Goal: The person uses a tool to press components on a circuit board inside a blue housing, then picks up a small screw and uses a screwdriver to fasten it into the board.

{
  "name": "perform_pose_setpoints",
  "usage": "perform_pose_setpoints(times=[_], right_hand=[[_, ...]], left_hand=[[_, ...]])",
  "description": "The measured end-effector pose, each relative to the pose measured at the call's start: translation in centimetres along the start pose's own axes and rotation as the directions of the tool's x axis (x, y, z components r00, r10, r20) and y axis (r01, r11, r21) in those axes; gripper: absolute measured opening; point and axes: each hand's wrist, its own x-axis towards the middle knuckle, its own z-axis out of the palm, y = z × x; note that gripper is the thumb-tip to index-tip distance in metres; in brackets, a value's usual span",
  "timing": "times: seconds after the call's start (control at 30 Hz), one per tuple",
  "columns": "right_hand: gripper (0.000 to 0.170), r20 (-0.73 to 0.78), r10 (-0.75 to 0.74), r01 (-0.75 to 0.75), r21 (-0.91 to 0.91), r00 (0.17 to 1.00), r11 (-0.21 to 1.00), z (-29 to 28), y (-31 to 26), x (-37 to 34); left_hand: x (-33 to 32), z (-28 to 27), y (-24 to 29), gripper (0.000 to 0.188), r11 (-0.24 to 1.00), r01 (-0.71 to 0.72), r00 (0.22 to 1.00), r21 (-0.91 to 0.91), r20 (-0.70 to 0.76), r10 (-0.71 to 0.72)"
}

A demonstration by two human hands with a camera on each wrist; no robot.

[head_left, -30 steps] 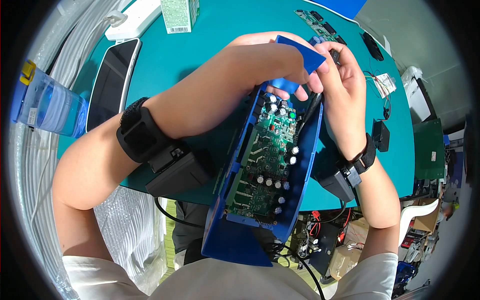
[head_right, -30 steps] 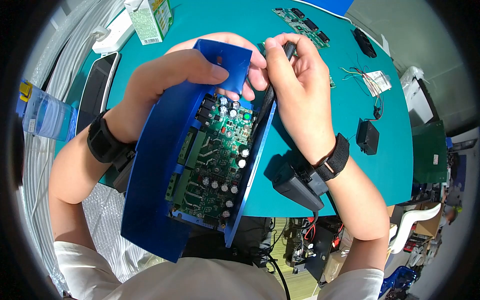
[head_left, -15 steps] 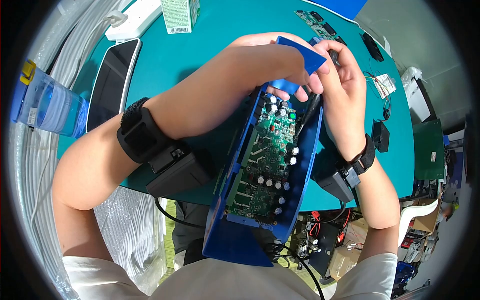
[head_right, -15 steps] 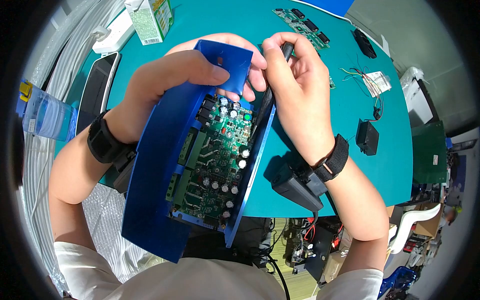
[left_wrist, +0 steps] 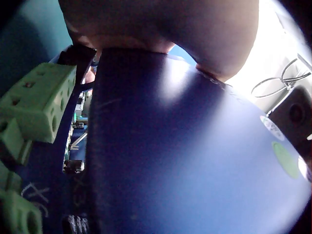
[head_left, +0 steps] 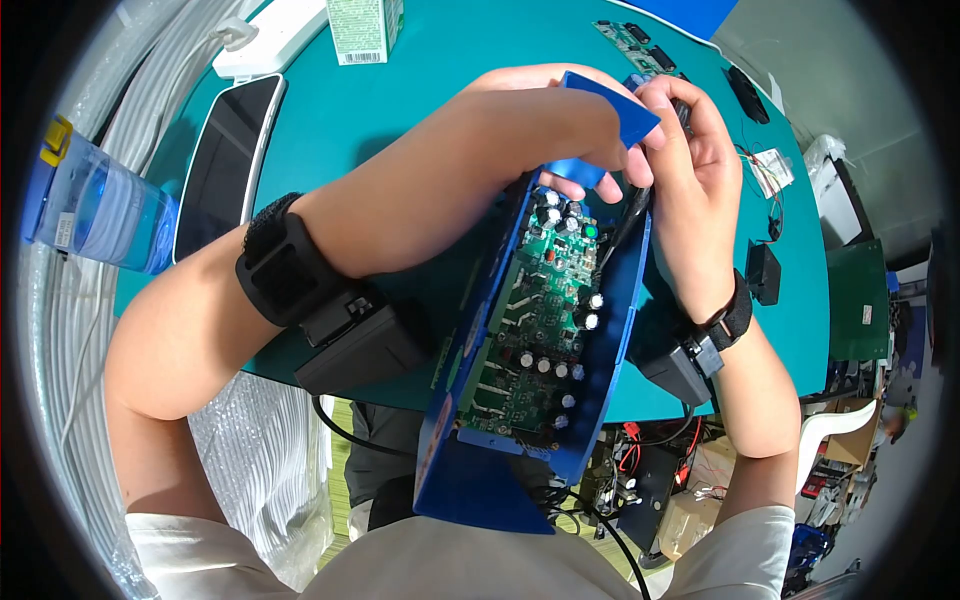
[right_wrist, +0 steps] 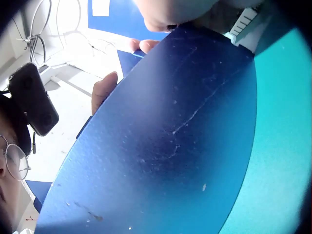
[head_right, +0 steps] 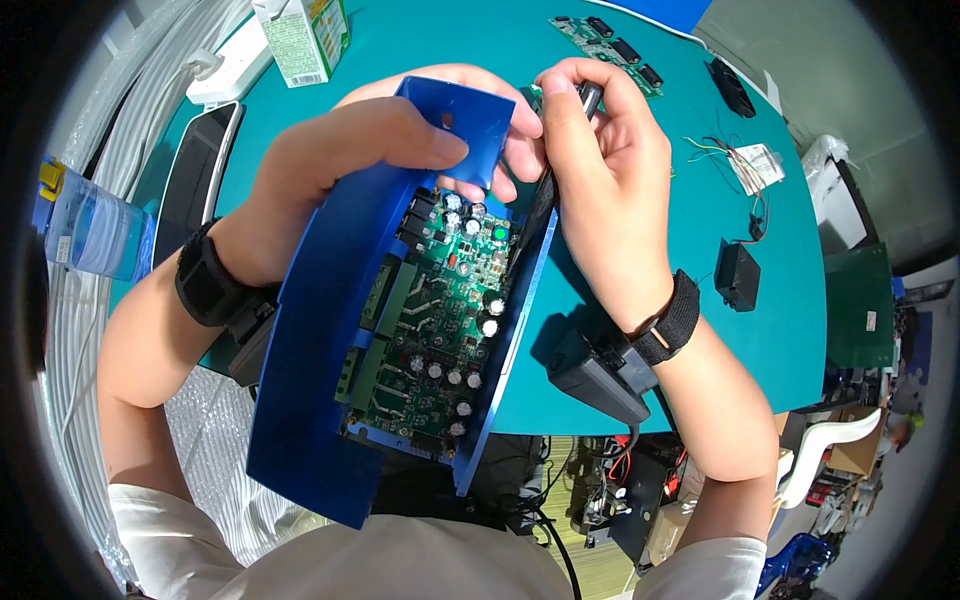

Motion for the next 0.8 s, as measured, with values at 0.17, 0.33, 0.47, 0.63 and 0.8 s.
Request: perform_pose_setpoints(times=[0.17, 0.33, 0.47, 0.63, 0.8], right_hand=[[0.031, 0.061, 0.017, -0.014, -0.051, 0.998, 0.999, -0.2, -0.1, 0.1], [0.031, 0.101, 0.02, -0.02, -0.01, 0.995, 1.0, -0.2, -0.1, -0.1], [0.028, 0.054, -0.013, 0.014, -0.019, 0.998, 1.0, -0.1, 0.1, -0.1], [0.023, -0.01, -0.067, 0.067, 0.051, 0.998, 0.996, 0.0, -0.1, -0.2], [0.023, -0.001, -0.069, 0.069, 0.051, 0.998, 0.996, 0.0, 0.0, -0.1]], left_hand=[[0.0, 0.2, 0.8, 0.029, 0.994, 0.11, 0.994, -0.029, -0.02, -0.11], [-0.1, 0.1, 1.0, 0.039, 0.987, 0.154, 0.988, -0.033, 0.001, -0.154], [-0.2, -0.5, 0.3, 0.036, 0.991, -0.036, 0.995, 0.126, 0.092, 0.024], [0.0, 0.0, -0.1, 0.024, 1.0, 0.011, 1.0, 0.006, -0.017, -0.011], [0.0, -0.5, -0.7, 0.024, 0.987, -0.135, 0.99, 0.09, 0.063, 0.129]])
